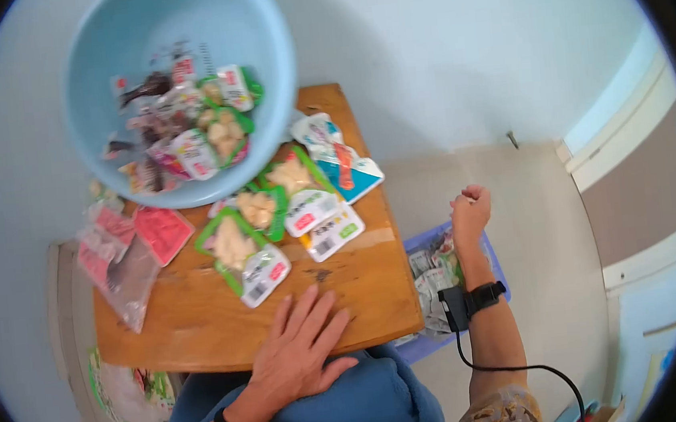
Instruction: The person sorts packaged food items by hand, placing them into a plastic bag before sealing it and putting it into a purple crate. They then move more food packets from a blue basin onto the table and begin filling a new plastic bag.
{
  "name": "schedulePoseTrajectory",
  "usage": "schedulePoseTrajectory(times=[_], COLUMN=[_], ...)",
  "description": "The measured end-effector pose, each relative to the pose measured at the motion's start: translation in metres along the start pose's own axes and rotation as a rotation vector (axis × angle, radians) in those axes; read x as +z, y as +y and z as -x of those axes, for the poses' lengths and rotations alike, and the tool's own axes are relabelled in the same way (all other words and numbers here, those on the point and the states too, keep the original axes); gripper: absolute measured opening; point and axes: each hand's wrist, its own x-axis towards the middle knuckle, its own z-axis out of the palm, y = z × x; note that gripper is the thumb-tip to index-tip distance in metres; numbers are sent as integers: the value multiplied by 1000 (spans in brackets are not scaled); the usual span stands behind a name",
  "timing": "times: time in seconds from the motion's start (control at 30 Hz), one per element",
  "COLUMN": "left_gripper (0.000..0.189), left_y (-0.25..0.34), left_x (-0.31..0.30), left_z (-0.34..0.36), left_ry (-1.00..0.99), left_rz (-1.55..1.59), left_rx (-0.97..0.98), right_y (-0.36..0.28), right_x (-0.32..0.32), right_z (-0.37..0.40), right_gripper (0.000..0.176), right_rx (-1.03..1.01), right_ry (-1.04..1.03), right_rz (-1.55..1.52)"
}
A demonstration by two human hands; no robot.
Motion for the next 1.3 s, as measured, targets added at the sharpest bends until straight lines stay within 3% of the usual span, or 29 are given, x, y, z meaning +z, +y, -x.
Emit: schedulePoseTrajectory(times=[0.07,0.2,0.27,0.4,0.47,0.5,0.57,0.67,0.87,1.07,1.13,1.2,1.3], left_gripper=[62,55,46,31,19,19,15,17,17,21,20,18,17], left_y=[-3,-7,-8,-21,-33,-39,-52,-72,-93,-109,-116,-121,-128], left_x=[1,-1,-3,-33,-52,-65,-89,-107,-127,-146,-149,-154,-156], left_z=[4,13,19,36,45,49,60,77,102,139,144,149,152], left_ry=[37,150,254,380,589,601,844,937,1206,1240,1276,1332,1344], left_rz=[34,144,260,147,213,209,263,402,474,890,996,1052,1094], left_rx=[-24,21,-1,20,-79,-86,-218,-355,-398,-560,-533,-564,-555], right_y=[-67,-192,-226,-267,-277,-282,-293,-305,-282,-244,-245,-241,-239], right_x=[7,18,22,43,57,64,74,92,123,147,149,154,156], right_z=[29,107,145,209,232,243,265,303,357,386,392,397,401], right_gripper=[26,28,27,24,21,19,18,18,16,13,13,13,11], right_rx=[-136,-326,-396,-405,-352,-339,-306,-248,-207,-165,-269,-296,-494], right_ry=[-115,-273,-525,-738,-859,-872,-912,-954,-1127,-1155,-1226,-1202,-1133], right_rz=[-275,-305,-426,-416,-468,-467,-495,-535,-478,-405,-275,-238,-160])
